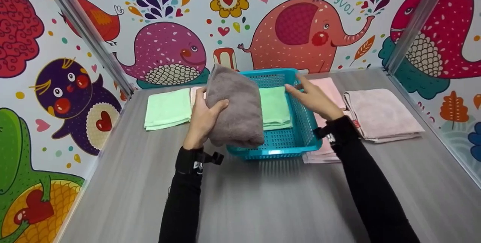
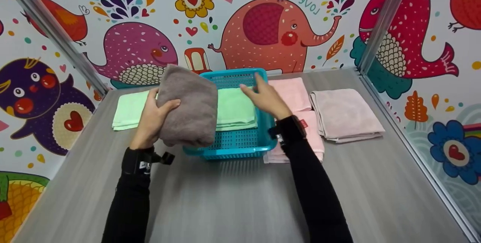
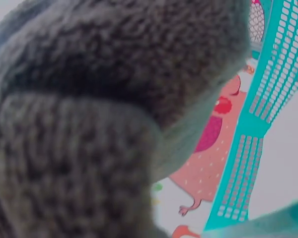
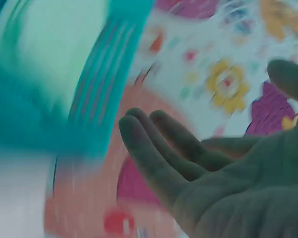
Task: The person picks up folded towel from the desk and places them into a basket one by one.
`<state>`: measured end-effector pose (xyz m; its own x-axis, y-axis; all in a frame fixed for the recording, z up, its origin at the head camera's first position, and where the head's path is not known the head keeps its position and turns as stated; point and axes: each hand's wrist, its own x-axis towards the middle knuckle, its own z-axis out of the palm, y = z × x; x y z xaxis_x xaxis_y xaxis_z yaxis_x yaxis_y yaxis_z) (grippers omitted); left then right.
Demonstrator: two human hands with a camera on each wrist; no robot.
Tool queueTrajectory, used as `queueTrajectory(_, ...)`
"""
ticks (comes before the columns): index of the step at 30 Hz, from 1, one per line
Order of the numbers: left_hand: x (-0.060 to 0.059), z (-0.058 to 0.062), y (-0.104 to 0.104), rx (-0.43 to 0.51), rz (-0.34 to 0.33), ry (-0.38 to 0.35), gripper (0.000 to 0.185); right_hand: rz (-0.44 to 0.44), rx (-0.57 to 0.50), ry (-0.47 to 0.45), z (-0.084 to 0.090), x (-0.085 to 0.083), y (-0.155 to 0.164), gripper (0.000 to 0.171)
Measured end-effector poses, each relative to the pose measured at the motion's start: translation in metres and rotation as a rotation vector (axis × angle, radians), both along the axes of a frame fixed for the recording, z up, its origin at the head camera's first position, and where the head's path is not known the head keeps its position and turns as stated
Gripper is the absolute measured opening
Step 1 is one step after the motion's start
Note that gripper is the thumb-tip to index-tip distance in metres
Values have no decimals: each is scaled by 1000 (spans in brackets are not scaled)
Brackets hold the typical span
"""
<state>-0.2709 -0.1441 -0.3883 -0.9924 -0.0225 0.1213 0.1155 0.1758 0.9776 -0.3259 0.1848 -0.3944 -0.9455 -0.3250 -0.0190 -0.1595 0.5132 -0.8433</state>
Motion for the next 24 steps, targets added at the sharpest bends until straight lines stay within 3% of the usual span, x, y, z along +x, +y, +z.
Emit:
queueTrajectory(6,-4,-5,22,54,-31,81,79,153,-296,-212,0,17,-45,84)
queueTrajectory(11,-6,-11,34,59,-52,100,79,188,-406,-203,-5,24,-69,93)
queueTrajectory(19,-9,-17,36,-41,-59,49,85,126,-331,-134,-11,25,-68,99)
queueTrajectory(24,-12,-18,33,-39,-74,27,85,108,-252,-58,-6,22,-63,98)
